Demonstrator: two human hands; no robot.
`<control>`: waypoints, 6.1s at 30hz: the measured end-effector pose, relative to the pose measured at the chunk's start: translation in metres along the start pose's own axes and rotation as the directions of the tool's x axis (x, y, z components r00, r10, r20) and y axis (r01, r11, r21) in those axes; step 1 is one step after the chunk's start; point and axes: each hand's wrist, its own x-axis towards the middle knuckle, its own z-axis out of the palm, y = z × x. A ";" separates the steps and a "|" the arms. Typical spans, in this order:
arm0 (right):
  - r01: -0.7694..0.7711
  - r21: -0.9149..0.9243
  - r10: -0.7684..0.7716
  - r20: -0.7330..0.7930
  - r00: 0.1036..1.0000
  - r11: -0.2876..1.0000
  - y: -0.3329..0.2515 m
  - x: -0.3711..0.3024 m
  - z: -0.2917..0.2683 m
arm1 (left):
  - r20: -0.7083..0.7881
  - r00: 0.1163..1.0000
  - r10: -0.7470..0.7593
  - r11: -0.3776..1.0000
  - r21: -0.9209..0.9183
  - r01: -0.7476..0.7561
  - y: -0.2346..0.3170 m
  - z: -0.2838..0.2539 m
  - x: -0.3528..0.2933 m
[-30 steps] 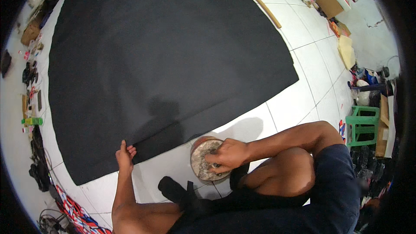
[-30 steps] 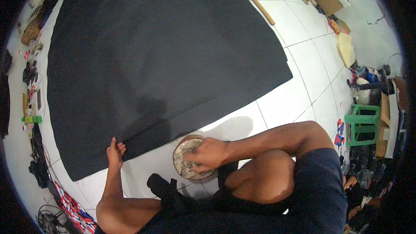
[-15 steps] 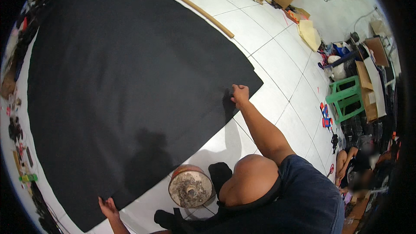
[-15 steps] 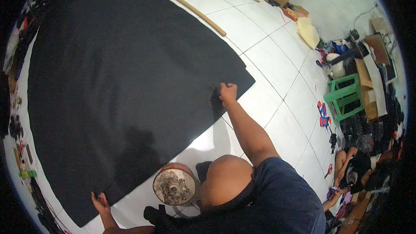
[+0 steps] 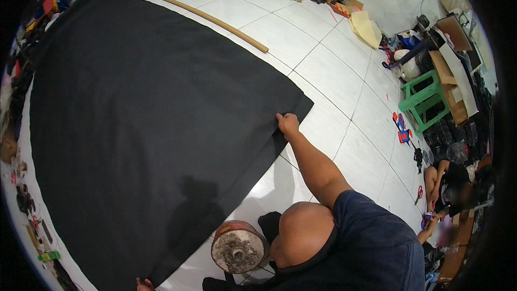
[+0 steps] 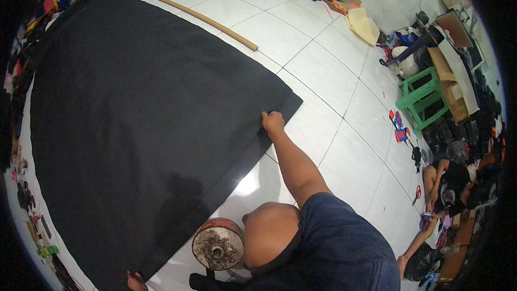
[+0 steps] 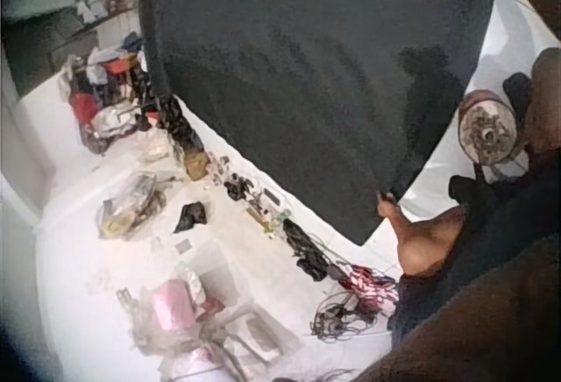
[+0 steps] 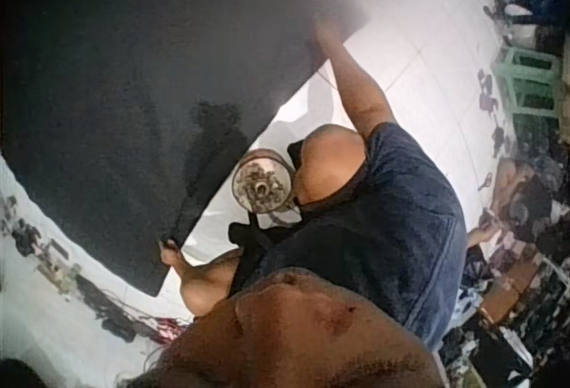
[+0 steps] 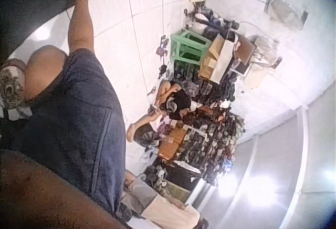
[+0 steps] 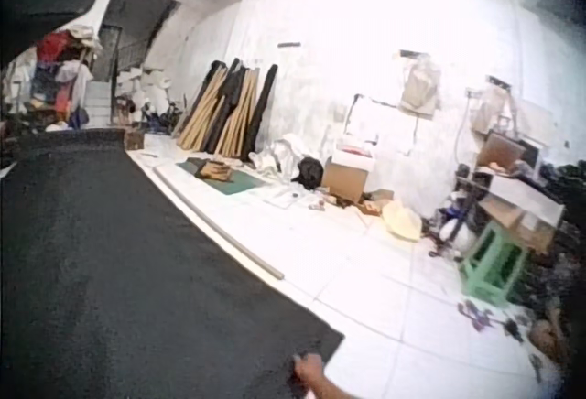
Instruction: The person uses shears to cut a large piece of black fabric on the floor, using a wooden rod to smooth and position the material, and then folds the cut section.
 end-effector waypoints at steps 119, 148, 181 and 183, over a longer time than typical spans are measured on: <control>0.789 0.040 -0.146 0.987 0.064 0.614 -0.196 -0.322 -0.119 | 0.856 0.516 -0.023 0.634 0.412 -0.655 0.213 0.203 -0.405; 0.160 -0.184 -0.131 0.160 0.978 0.970 -0.255 0.167 -0.666 | 0.819 0.364 -0.444 0.350 0.533 -0.770 0.383 0.441 -0.843; -0.430 -0.477 0.641 0.595 0.484 0.767 -0.578 0.827 -0.519 | 0.557 -0.718 0.417 0.897 -0.127 0.423 0.937 1.281 -1.234; -0.151 -0.243 0.270 0.590 0.761 0.958 -0.691 0.928 -0.466 | 0.603 -0.658 0.450 0.879 -0.168 0.447 0.962 1.314 -1.234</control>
